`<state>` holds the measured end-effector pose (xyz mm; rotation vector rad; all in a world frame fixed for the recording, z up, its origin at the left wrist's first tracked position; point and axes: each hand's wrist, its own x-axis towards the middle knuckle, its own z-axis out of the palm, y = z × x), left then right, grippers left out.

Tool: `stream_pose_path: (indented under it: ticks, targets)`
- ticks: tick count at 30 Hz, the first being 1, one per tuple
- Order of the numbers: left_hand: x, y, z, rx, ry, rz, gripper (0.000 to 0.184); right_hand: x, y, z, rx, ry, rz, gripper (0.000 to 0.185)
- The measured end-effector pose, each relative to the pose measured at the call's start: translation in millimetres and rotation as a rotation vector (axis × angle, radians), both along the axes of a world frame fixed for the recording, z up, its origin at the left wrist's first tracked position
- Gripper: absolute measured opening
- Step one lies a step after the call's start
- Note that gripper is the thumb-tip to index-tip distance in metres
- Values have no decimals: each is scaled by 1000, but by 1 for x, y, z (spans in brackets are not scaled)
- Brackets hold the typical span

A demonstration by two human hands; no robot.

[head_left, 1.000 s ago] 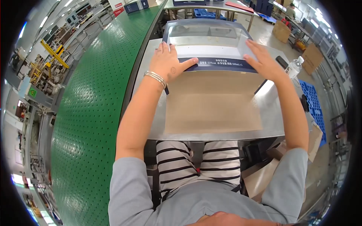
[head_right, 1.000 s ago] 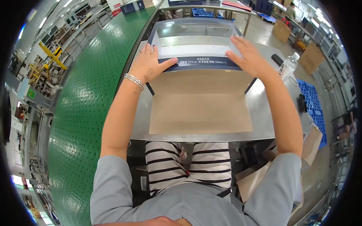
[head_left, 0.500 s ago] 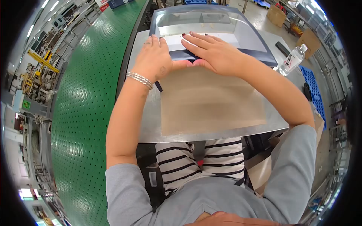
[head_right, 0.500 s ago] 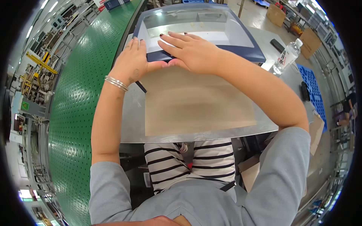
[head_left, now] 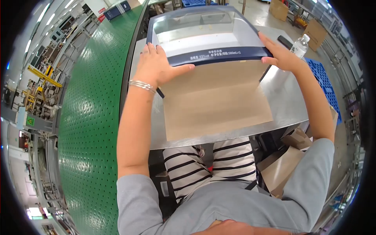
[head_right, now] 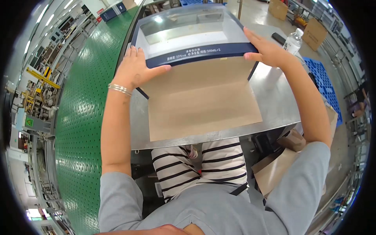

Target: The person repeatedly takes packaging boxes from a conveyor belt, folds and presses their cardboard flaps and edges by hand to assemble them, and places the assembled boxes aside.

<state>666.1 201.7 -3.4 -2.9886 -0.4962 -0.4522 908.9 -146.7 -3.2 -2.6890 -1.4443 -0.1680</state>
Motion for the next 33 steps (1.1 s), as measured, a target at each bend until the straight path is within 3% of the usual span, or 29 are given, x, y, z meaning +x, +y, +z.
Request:
stream_pose_path:
  ticks: [1, 2, 4, 6, 7, 9, 15, 22, 24, 26, 27, 29, 30, 32, 33]
  targets:
    - [10, -6, 3, -7, 77, 54, 125, 8, 8, 3, 4, 171, -67, 90]
    - [18, -15, 6, -18, 158, 114, 126, 12, 23, 8, 5, 166, -64, 90]
    - [33, -25, 15, -34, 309, 236, 127, 20, 65, 24, 168, 339, -328, 95]
    - [42, -14, 4, -18, 229, 208, 127, 49, 112, 1, 237, 357, -421, 107]
    - [42, -4, -9, -15, 169, 180, 128, 46, 129, -7, 242, 360, -415, 107]
    - [47, 13, -26, 2, 46, 120, 128, 42, 155, -18, 248, 256, -659, 105]
    - [51, 23, -26, -10, 108, 125, 124, 53, 154, -33, 302, 209, -562, 104]
    - [10, 13, -66, 122, -102, 113, 128, 7, 144, -44, 479, 63, -537, 94]
    - [-13, 3, -80, 140, -252, 36, 121, -15, 131, -55, 681, -93, -465, 87]
    - [-43, -1, -87, -261, -485, -99, 105, -42, 117, -69, 904, -132, -415, 81]
    - [-48, 0, -85, -256, -490, -101, 105, -54, 112, -78, 911, -135, -413, 81]
    - [-55, 1, -81, -490, -950, 170, 80, -71, 107, -103, 1083, -304, -482, 76]
    - [-60, 2, -83, -494, -946, 178, 80, -78, 103, -116, 1088, -356, -451, 74]
    - [-64, 5, -81, -831, -878, 137, 69, -92, 92, -140, 1090, -405, -416, 73]
    - [-65, 8, -79, -996, -834, 110, 64, -101, 85, -151, 1159, -266, -436, 73]
